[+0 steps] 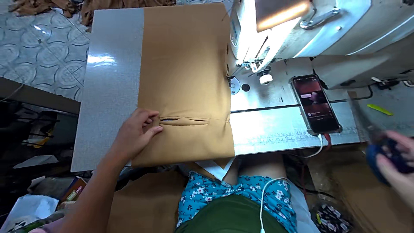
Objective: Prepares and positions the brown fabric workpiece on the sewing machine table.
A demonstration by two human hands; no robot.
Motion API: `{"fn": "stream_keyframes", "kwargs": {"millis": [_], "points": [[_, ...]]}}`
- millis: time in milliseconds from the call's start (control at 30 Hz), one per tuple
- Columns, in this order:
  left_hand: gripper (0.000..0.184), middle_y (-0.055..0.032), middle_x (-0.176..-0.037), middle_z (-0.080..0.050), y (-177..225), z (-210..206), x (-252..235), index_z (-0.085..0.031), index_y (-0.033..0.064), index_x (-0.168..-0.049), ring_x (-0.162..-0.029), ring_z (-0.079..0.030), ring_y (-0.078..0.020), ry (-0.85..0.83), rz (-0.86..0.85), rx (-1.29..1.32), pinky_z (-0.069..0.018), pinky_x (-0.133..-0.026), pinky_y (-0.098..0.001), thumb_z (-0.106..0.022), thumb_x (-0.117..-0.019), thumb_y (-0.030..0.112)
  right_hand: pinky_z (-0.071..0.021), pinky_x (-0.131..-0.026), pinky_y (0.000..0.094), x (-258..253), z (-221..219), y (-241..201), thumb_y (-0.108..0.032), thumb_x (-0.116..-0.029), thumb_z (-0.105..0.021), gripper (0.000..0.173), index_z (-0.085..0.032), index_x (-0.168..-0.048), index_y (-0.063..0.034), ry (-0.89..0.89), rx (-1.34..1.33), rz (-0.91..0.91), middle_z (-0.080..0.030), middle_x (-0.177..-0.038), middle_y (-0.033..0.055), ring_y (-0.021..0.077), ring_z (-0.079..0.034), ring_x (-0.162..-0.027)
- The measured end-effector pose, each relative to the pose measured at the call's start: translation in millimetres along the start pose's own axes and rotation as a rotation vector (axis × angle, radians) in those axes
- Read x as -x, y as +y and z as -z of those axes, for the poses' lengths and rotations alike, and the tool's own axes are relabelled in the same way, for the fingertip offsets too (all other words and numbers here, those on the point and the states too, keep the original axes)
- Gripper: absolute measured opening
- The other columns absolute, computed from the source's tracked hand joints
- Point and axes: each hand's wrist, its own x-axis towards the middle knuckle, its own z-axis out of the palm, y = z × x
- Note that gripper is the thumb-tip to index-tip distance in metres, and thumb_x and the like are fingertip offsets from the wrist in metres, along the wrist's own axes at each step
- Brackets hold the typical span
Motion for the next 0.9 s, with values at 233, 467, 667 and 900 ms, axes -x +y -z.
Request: {"fn": "stream_keyframes", "kwargs": {"millis": [233, 467, 667, 900], "points": [[0.013, -0.0202, -0.111, -0.067, 3, -10, -3, -0.071, -0.0051, -0.100, -0.090, -0.068, -0.0272, 0.136, -0.061, -0.053, -0.0571, -0.081, -0.0438, -0.061, -0.0983, 0.003, -0.0479, -0.047, 0.0410, 14, -70, -150, -0.044, -0.0878, -0.055, 0.048, -0.076, -0.116, -0.0116, -0.098, -0.130, 0.502, -0.066, -0.081, 0.0109, 0.0255, -0.063, -0.060], [0.017, -0.0210, -0.108, -0.070, 1, -20, 2, -0.070, -0.0056, -0.101, -0.092, -0.070, -0.0306, 0.225, -0.076, -0.078, -0.0571, -0.082, -0.0461, -0.058, -0.0998, 0.007, -0.0469, -0.049, 0.0436, -6, -90, -174, -0.045, -0.0859, -0.057, 0.053, -0.074, -0.121, -0.0092, -0.195, -0.042, 0.421, -0.065, -0.083, 0.0114, 0.0274, -0.062, -0.060], [0.019, -0.0212, -0.117, -0.070, -6, -19, 12, -0.071, -0.0057, -0.107, -0.110, -0.069, -0.0291, 0.248, -0.121, -0.013, -0.0552, -0.097, -0.0408, -0.059, -0.0985, 0.007, -0.0494, -0.049, 0.0446, -14, -100, -187, -0.035, -0.0857, -0.062, 0.044, -0.076, -0.117, -0.0079, -0.150, -0.068, 0.454, -0.067, -0.082, 0.0123, 0.0290, -0.066, -0.061], [0.052, -0.0233, -0.128, -0.065, -27, -1, 65, -0.071, -0.0031, -0.111, -0.123, -0.062, -0.0277, 0.169, -0.205, 0.079, -0.0527, -0.101, -0.0410, -0.066, -0.0954, 0.046, -0.0527, -0.076, 0.0656, -27, -55, -88, -0.023, -0.0921, -0.059, 0.046, -0.068, -0.132, -0.0013, -0.060, -0.079, 0.324, -0.070, -0.111, 0.0277, 0.0465, -0.070, -0.093]]}}
